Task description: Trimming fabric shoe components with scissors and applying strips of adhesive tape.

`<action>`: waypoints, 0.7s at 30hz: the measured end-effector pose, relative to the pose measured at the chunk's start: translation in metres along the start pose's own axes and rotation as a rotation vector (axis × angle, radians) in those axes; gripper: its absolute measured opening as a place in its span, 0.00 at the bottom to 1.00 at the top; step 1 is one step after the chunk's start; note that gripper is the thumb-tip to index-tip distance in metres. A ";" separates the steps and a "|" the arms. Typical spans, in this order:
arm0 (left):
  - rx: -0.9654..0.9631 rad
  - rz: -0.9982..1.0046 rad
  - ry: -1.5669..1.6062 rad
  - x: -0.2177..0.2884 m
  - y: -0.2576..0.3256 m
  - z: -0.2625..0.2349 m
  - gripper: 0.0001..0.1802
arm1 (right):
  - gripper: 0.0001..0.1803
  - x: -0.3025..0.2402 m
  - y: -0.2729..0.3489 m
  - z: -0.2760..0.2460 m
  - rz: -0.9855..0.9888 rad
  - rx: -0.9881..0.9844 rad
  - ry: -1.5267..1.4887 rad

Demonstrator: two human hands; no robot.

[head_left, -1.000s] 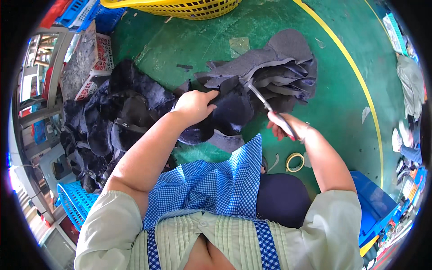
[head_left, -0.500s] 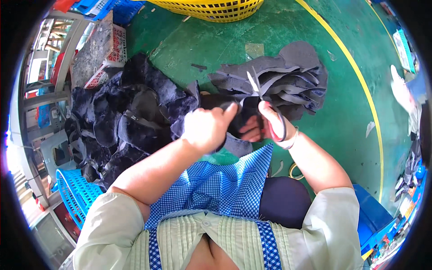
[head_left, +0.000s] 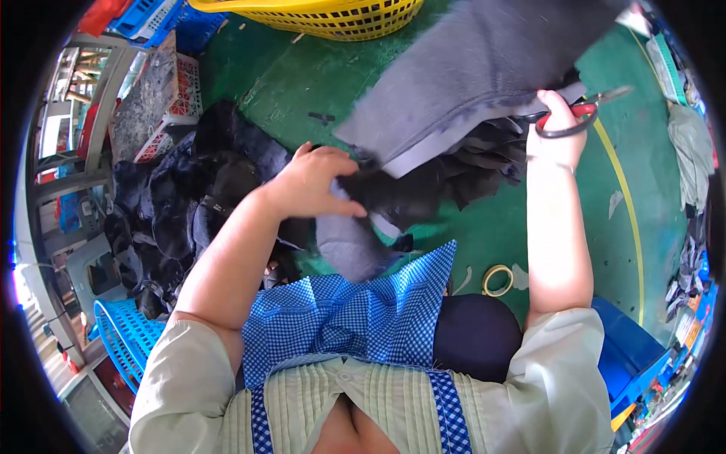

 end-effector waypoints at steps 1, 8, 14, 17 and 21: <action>-0.189 -0.090 0.205 -0.007 -0.016 0.009 0.28 | 0.10 0.017 -0.024 -0.017 -0.042 0.009 -0.176; -0.208 -0.449 0.189 -0.026 -0.055 0.089 0.24 | 0.19 0.111 -0.022 -0.109 0.126 0.130 0.192; -0.176 -0.340 0.119 -0.021 -0.049 0.094 0.21 | 0.33 0.093 0.098 -0.099 1.063 -0.968 0.548; -0.273 -0.339 0.030 -0.020 -0.046 0.093 0.20 | 0.36 0.106 0.096 -0.088 1.040 -1.142 0.779; -0.179 -0.273 0.122 -0.028 -0.045 0.100 0.21 | 0.36 0.119 0.079 -0.067 0.989 -1.198 0.873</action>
Point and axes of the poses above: each hand's wrist, its own y-axis away from the middle knuckle, its own z-axis out of the palm, x = y × z, the point moved 3 cm from there along -y, towards the middle knuckle, and after that the axes turned 12 degrees about -y, right-handed, at the moved point
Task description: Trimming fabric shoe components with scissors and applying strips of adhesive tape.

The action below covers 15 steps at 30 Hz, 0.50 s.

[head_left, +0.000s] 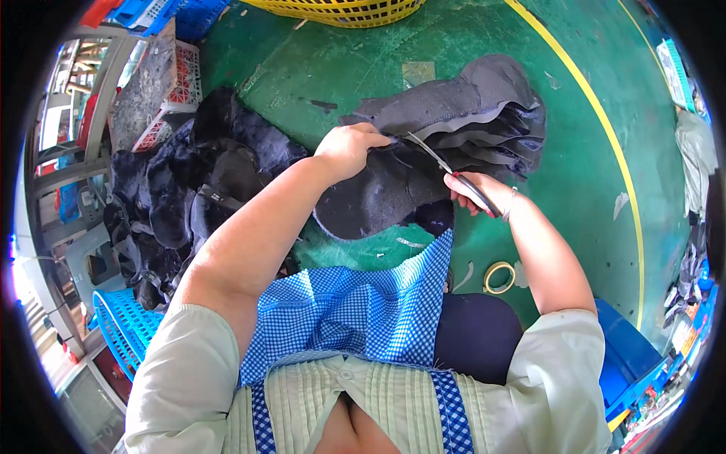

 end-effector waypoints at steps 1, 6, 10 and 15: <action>0.029 0.031 0.013 0.000 -0.001 -0.001 0.22 | 0.36 -0.004 -0.003 -0.002 0.000 -0.003 0.005; 0.083 0.053 0.047 -0.004 -0.002 -0.003 0.22 | 0.39 -0.020 -0.008 0.001 0.043 -0.043 0.137; 0.046 0.071 -0.015 -0.008 0.001 -0.008 0.21 | 0.34 -0.035 -0.001 0.005 0.016 0.000 0.008; -0.073 0.074 0.557 0.004 0.021 -0.058 0.16 | 0.39 -0.080 0.021 0.039 -0.962 0.391 0.367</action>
Point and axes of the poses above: each hand's wrist, its own y-axis away from the middle knuckle, its own z-axis out of the palm, x = y × z, the point moved 3 cm from there along -y, towards the middle knuckle, and after that the axes turned 12 degrees about -y, right-handed, at the moved point
